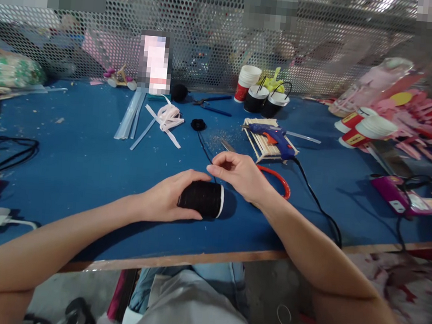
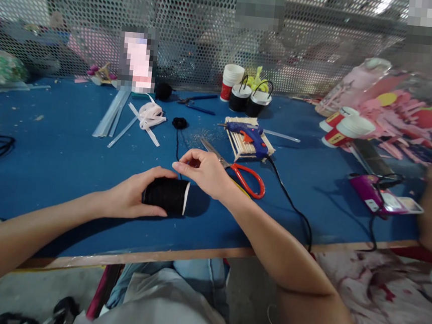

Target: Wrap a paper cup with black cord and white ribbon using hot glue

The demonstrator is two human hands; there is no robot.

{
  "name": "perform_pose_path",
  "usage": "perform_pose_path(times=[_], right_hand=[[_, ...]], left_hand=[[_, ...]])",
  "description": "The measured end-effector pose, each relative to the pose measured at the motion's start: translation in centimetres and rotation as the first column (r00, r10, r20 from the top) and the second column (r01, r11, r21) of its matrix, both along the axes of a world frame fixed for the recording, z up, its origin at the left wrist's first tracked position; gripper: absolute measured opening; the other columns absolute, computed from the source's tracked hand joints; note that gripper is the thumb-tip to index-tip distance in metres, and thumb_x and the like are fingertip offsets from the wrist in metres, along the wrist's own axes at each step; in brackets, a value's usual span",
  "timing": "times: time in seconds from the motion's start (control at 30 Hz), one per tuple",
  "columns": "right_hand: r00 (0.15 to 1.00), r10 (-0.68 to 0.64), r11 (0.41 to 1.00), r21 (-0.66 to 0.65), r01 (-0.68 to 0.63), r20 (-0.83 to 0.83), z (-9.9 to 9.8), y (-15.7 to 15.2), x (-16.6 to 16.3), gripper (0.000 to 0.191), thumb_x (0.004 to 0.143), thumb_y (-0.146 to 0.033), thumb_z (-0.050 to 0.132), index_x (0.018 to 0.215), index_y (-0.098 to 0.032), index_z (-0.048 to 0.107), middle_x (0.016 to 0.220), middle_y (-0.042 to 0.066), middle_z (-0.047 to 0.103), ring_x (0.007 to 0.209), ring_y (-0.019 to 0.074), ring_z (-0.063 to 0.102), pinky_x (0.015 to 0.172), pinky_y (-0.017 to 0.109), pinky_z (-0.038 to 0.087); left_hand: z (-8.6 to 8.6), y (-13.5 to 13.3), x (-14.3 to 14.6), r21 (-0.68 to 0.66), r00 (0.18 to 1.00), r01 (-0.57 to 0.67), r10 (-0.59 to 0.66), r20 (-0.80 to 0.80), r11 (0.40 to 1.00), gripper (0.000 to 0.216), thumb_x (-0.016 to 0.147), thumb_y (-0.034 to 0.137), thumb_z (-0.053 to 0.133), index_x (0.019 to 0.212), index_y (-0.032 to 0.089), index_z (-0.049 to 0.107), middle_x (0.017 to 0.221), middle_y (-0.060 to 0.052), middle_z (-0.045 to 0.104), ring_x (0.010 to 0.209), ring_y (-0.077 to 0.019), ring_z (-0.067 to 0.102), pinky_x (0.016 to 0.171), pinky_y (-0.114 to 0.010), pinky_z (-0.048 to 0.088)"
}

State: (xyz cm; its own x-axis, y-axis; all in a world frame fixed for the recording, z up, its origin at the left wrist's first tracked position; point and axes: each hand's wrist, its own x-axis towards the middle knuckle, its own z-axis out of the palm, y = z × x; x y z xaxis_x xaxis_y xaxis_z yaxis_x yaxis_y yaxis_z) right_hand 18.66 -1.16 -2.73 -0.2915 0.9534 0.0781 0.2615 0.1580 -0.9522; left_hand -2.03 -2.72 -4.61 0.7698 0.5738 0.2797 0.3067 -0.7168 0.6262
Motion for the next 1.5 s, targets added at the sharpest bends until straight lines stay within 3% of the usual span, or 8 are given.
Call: perform_pose_path(times=[0.33,0.6,0.7,0.77,0.83,0.93,1.23,1.5], right_hand=[[0.984,0.083,0.996,0.012,-0.086,0.159,-1.3,1.5,-1.2,0.027,0.073,-0.042,0.064,0.067,-0.017,0.057,0.059,-0.002,0.054,0.054,0.0092,0.048,0.053,0.024,0.038],[0.94,-0.248,0.961,0.182,0.208,0.233,3.0,1.5,3.1,0.026,0.083,-0.04,0.051,0.07,-0.017,0.057,0.056,0.001,0.057,0.048,0.0109,0.054,0.049,0.025,0.044],[0.813,-0.498,0.845,0.377,0.379,0.301,4.6,2.8,6.5,0.018,0.082,-0.031,0.051,0.078,-0.017,0.062,0.065,0.004,0.063,0.053,0.0134,0.057,0.057,0.029,0.047],[0.629,-0.635,0.756,0.53,0.385,0.449,4.6,4.1,8.9,0.017,0.078,-0.024,0.054,0.087,-0.016,0.065,0.079,0.008,0.067,0.071,0.0191,0.062,0.069,0.032,0.046],[0.431,-0.632,0.775,0.516,0.365,0.644,4.1,5.4,10.9,0.022,0.074,-0.025,0.057,0.09,-0.014,0.067,0.085,0.012,0.068,0.081,0.0249,0.062,0.072,0.035,0.044],[0.318,-0.443,0.884,0.348,0.313,0.838,2.8,6.7,12.5,0.026,0.076,-0.034,0.054,0.081,-0.013,0.07,0.078,0.012,0.069,0.074,0.0257,0.062,0.063,0.033,0.041],[0.383,-0.368,0.928,0.308,0.21,0.847,1.8,6.0,12.7,0.028,0.075,-0.04,0.054,0.073,-0.014,0.066,0.066,0.01,0.064,0.058,0.0202,0.055,0.054,0.031,0.034],[0.415,-0.497,0.866,0.406,0.291,0.762,0.6,6.1,12.5,0.016,0.073,-0.028,0.052,0.07,-0.016,0.061,0.065,0.009,0.06,0.066,0.0229,0.058,0.06,0.033,0.039]], left_hand=[[0.3,-1.0,0.7,-0.024,0.991,0.129,-0.129,-0.021,0.991,0.065,0.073,0.044,0.068,0.127,0.019,0.041,0.117,-0.013,0.056,0.109,-0.0254,0.055,0.093,-0.04,0.047],[0.7,0.3,-0.2,-0.046,0.993,-0.107,0.109,0.045,0.993,0.062,0.069,0.044,0.071,0.121,0.017,0.048,0.115,-0.011,0.058,0.104,-0.0238,0.058,0.089,-0.036,0.048],[0.5,1.0,-0.5,-0.102,0.977,-0.204,0.209,0.046,0.974,0.062,0.069,0.045,0.071,0.121,0.018,0.049,0.114,-0.01,0.06,0.101,-0.0239,0.059,0.087,-0.037,0.049],[0.2,1.4,-0.6,-0.136,0.961,-0.261,0.27,0.053,0.956,0.063,0.069,0.045,0.071,0.121,0.018,0.049,0.112,-0.009,0.062,0.1,-0.0242,0.06,0.088,-0.038,0.048],[0.0,1.6,-0.6,-0.151,0.946,-0.305,0.317,0.061,0.94,0.063,0.068,0.045,0.071,0.12,0.017,0.05,0.112,-0.01,0.061,0.102,-0.025,0.059,0.089,-0.04,0.048],[-0.2,2.0,-0.7,-0.13,0.936,-0.336,0.346,0.063,0.933,0.064,0.068,0.044,0.072,0.121,0.017,0.049,0.116,-0.01,0.059,0.104,-0.0255,0.058,0.09,-0.041,0.047],[-0.4,2.6,-1.2,0.046,0.954,-0.298,0.299,0.001,0.953,0.061,0.072,0.041,0.069,0.123,0.018,0.045,0.117,-0.01,0.054,0.109,-0.0243,0.053,0.093,-0.038,0.045],[-0.5,2.6,-1.2,0.061,0.963,-0.269,0.271,-0.013,0.961,0.057,0.074,0.036,0.068,0.123,0.02,0.044,0.119,-0.01,0.051,0.111,-0.0246,0.051,0.095,-0.041,0.044]])
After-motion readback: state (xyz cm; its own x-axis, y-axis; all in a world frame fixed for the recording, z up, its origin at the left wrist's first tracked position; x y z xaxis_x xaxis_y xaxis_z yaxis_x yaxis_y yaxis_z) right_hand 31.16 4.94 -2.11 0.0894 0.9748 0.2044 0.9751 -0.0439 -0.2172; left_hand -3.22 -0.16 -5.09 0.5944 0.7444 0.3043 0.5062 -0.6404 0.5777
